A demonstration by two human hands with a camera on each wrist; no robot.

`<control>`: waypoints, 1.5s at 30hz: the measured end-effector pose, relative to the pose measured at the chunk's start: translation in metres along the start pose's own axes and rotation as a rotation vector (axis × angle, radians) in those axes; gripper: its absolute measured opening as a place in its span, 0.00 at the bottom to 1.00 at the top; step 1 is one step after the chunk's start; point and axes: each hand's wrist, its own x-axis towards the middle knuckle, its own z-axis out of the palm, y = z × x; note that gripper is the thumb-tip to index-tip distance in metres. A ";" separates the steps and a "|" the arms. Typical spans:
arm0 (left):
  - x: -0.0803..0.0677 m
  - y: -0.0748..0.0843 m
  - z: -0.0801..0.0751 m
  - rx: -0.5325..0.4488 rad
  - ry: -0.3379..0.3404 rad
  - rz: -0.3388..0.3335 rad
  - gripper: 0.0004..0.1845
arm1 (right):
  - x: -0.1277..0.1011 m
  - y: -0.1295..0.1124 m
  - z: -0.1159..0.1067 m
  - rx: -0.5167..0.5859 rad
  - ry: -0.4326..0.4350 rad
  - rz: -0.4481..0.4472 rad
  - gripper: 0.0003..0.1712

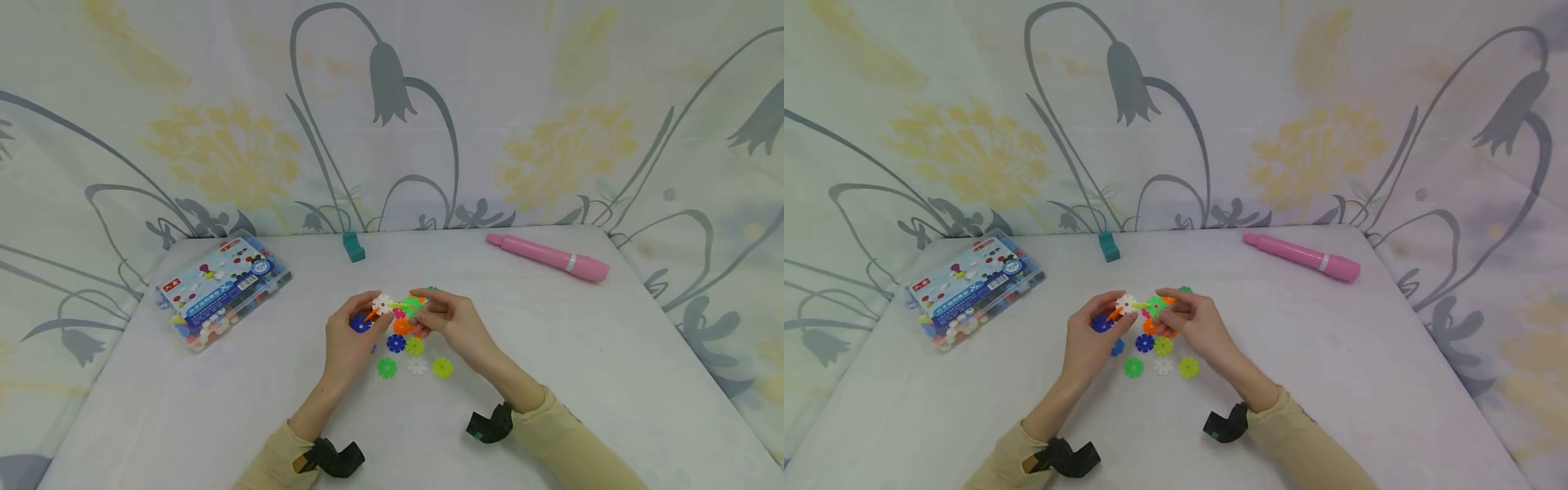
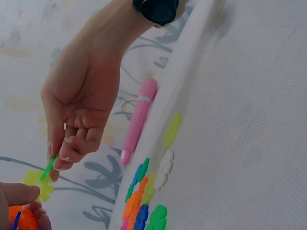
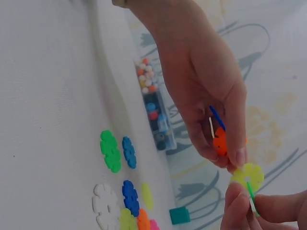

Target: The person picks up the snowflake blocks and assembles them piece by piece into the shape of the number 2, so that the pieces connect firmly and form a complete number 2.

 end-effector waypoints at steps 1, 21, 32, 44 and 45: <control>0.001 0.000 0.000 0.002 0.000 -0.001 0.21 | 0.000 0.000 0.000 0.005 -0.001 -0.001 0.23; 0.000 -0.001 0.000 -0.060 -0.179 -0.028 0.24 | 0.001 -0.001 -0.004 0.009 0.005 0.004 0.20; -0.004 0.002 0.000 -0.015 -0.281 0.022 0.21 | 0.000 0.000 -0.005 -0.075 -0.055 -0.004 0.19; -0.003 -0.001 0.000 0.006 -0.258 0.022 0.18 | 0.000 0.001 -0.003 -0.084 -0.065 0.003 0.20; -0.003 -0.001 0.000 0.006 -0.251 0.020 0.17 | 0.001 0.001 -0.005 -0.095 -0.063 -0.003 0.20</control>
